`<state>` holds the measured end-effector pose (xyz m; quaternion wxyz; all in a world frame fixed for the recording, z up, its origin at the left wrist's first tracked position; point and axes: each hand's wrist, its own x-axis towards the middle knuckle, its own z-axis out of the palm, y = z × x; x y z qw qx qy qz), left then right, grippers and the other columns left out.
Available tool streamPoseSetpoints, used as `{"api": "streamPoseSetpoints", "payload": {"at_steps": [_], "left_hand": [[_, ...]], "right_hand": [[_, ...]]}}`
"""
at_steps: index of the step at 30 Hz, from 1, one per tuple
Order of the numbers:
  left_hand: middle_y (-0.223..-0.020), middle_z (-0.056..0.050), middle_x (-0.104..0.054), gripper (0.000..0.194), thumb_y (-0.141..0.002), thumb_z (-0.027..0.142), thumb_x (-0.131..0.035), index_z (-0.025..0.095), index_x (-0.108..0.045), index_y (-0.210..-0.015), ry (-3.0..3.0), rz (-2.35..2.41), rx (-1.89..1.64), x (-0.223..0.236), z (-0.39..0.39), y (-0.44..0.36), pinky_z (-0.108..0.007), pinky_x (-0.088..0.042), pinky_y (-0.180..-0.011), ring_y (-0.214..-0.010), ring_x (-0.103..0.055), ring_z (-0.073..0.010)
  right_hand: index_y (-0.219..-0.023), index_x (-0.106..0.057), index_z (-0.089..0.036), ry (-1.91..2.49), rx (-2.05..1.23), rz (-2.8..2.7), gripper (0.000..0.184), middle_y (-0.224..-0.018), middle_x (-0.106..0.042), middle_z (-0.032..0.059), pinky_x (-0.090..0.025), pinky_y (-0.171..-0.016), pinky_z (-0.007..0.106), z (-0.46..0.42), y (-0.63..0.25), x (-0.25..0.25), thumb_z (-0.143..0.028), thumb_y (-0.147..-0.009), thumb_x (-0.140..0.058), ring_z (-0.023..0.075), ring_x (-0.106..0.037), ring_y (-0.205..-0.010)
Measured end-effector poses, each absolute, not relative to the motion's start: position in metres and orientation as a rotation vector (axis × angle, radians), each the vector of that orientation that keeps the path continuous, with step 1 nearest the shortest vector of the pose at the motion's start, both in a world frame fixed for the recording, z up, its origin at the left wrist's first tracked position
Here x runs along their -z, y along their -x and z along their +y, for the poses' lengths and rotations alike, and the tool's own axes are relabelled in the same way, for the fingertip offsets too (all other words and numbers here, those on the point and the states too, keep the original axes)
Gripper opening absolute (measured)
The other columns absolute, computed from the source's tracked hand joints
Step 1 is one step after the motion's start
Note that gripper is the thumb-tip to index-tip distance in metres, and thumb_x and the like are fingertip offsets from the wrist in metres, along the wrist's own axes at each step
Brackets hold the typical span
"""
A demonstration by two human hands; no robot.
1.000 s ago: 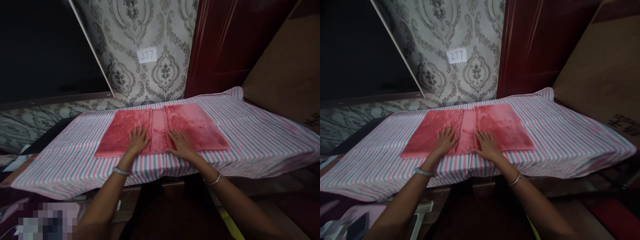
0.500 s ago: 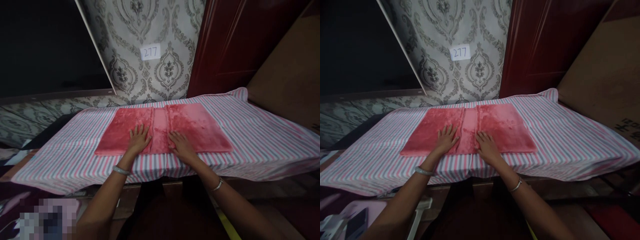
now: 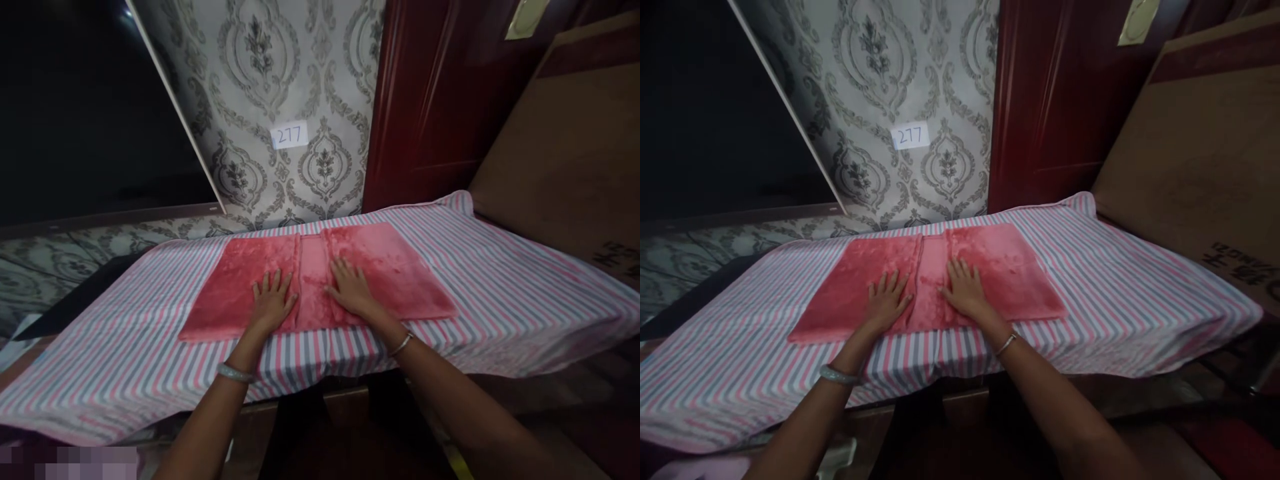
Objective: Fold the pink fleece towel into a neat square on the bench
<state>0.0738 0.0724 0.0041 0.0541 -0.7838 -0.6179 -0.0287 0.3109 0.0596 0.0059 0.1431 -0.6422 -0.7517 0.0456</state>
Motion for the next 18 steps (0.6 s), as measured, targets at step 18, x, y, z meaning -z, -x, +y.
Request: {"api": "streamPoseSetpoints", "payload": {"at_steps": [18], "left_hand": [[-0.156, -0.018, -0.047, 0.057, -0.094, 0.042, -0.048, 0.015, -0.056, -0.143, 2.026, -2.104, 0.828, -0.030, 0.056, 0.029, -0.053, -0.032, -0.120, -0.147, -0.040, -0.0334]], "right_hand": [[-0.160, -0.030, -0.012, 1.770, -0.143, -2.205, 0.072, -0.167, -0.023, 0.0178, -0.015, -0.123, 0.059, 0.061, -0.306, 0.012, -0.053, -0.101, -0.040, 0.0314, -0.016, -0.156]]}}
